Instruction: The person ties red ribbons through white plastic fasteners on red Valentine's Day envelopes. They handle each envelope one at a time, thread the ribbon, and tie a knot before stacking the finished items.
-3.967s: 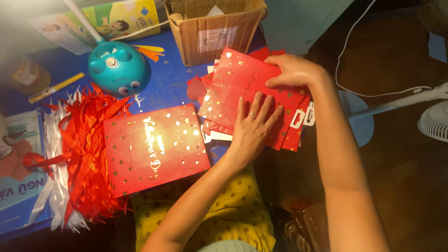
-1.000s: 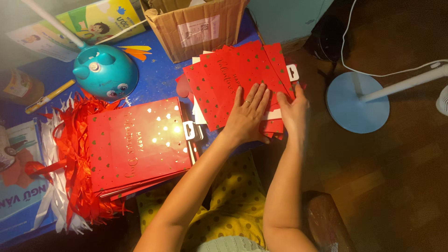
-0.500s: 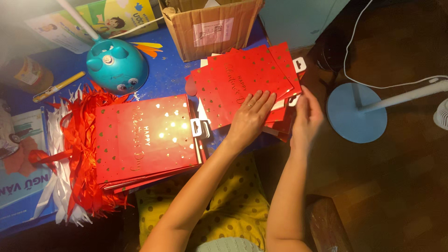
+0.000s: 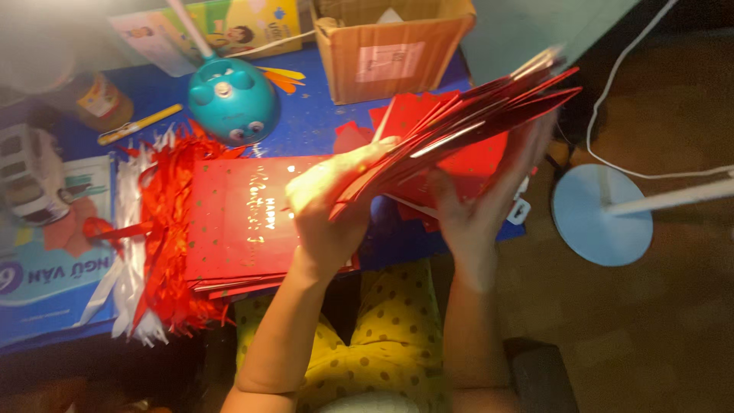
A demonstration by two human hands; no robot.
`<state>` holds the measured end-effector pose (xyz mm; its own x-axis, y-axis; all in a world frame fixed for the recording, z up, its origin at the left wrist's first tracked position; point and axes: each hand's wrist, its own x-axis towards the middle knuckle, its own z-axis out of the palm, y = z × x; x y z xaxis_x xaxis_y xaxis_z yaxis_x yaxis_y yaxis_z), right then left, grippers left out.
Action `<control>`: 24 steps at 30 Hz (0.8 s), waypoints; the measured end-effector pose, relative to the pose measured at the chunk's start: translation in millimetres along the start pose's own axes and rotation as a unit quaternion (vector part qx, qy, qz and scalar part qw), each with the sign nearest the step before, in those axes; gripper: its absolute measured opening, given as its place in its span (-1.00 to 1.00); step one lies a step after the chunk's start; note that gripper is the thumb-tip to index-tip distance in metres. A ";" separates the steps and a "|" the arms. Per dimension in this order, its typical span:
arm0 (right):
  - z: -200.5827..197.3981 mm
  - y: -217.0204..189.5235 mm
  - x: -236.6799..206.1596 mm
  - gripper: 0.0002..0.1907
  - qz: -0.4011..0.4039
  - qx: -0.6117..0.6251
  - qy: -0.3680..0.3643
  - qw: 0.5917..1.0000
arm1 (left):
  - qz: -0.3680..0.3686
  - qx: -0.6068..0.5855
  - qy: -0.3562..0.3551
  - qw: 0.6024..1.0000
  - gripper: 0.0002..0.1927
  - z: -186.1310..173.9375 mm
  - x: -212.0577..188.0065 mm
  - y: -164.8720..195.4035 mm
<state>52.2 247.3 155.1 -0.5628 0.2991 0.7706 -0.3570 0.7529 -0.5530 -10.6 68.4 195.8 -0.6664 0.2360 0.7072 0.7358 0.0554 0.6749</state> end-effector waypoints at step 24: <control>93.4 -131.4 38.5 -0.08 -0.171 -0.094 -0.251 0.948 | -0.145 -0.098 0.138 0.975 -0.12 -133.6 -69.5 -58.6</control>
<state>7.8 105.1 227.8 -0.7385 -0.2624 0.6211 -0.4697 0.8611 -0.1947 -23.5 -80.9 135.2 -0.8702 -0.0340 0.4915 0.4920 -0.1110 0.8635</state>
